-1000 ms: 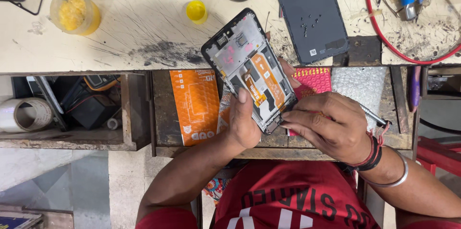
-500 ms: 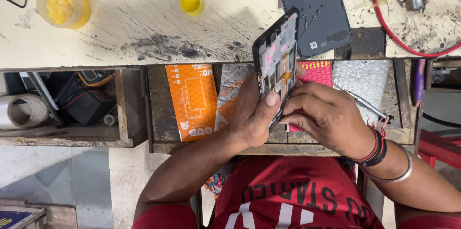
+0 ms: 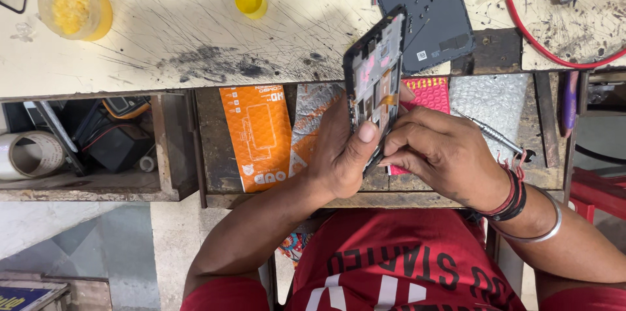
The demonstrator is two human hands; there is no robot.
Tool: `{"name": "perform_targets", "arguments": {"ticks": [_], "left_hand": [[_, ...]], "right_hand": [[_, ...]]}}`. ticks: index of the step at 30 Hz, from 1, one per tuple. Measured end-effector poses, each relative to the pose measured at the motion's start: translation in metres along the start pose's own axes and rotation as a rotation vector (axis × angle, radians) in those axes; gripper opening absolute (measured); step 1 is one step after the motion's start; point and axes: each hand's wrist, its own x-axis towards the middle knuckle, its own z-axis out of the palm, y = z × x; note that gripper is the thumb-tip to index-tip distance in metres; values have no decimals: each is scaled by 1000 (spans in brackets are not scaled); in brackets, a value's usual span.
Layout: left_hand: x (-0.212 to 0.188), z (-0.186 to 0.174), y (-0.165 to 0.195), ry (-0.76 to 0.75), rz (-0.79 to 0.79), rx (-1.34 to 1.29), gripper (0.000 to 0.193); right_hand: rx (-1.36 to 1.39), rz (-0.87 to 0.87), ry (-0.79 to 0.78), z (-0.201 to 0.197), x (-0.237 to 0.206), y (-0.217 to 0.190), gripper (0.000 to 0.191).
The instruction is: The person disassembles a smartphone at a repair bench. They pry open the phone frame, lift out the battery, work on the internal board with their fingers, and use tweezers to pick at small components before setting the parts on the workbench.
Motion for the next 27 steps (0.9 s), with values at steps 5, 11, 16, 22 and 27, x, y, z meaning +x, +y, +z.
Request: {"name": "perform_targets", "arguments": {"ticks": [5,11,16,22,27], "left_hand": [[-1,1,-1,21,-40,-141,74],[-5,5,-5,102,-65,-387,80],[-7,5,-10,176,-25,-535,81],[-6,-2,-10,156,-81,-812,85],[-1,-7,-7,154,-78,-885,90]], "right_hand": [[30,-35,14,-2,-2,0,25],[107,-35,41,-3,-7,3,18],[68,-207,143,-8,-13,7,14],[-17,-376,475,-14,-26,4,17],[-66,-278,564,-14,-32,0,19]]}}
